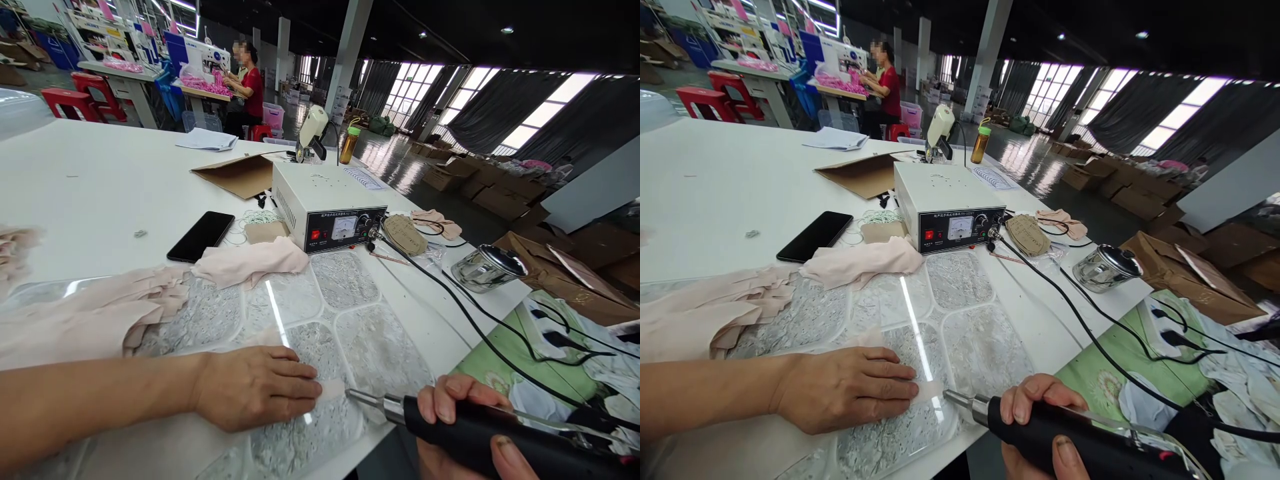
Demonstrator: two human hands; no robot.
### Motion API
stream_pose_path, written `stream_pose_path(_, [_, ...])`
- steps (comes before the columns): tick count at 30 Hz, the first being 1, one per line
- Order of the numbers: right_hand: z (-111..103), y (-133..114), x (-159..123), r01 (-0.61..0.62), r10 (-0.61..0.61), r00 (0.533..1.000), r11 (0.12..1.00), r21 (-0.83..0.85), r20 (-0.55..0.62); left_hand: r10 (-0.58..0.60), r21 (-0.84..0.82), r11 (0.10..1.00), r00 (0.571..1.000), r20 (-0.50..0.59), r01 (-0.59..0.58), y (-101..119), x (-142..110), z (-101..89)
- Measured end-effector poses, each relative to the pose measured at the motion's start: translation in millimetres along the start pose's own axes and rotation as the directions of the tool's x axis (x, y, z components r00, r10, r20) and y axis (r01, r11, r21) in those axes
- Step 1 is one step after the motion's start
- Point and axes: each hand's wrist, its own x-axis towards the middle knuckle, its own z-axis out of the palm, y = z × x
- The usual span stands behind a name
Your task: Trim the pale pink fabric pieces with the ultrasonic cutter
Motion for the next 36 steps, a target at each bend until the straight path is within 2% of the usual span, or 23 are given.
stream_pose_path(5, [-4, 2, -2, 0.022, -0.022, 1.000, 1.000, -0.003, 0.009, 0.014, 0.017, 1.000, 1.000, -0.025, -0.013, 0, -1, 0.7])
stream_pose_path(13, [6, 0, 1, 0.017, -0.016, 0.999, 0.999, -0.032, 0.031, 0.023, 0.017, 1.000, 0.998, -0.060, -0.022, 1, 1, 0.4])
stream_pose_path(21, [6, 0, 5, 0.047, -0.039, 0.995, 0.995, -0.087, 0.094, 0.012, -0.009, 1.000, 0.997, -0.073, -0.013, 0, 0, 2.5])
stream_pose_path(30, [6, 3, 5, 0.028, -0.026, 0.999, 0.999, -0.045, 0.031, 0.025, 0.008, 1.000, 0.998, -0.060, -0.024, -1, -1, 3.9])
stream_pose_path(36, [11, 5, 7, 0.044, -0.036, 0.995, 0.995, -0.084, 0.098, 0.005, -0.021, 1.000, 0.997, -0.081, -0.007, 0, -1, 3.8])
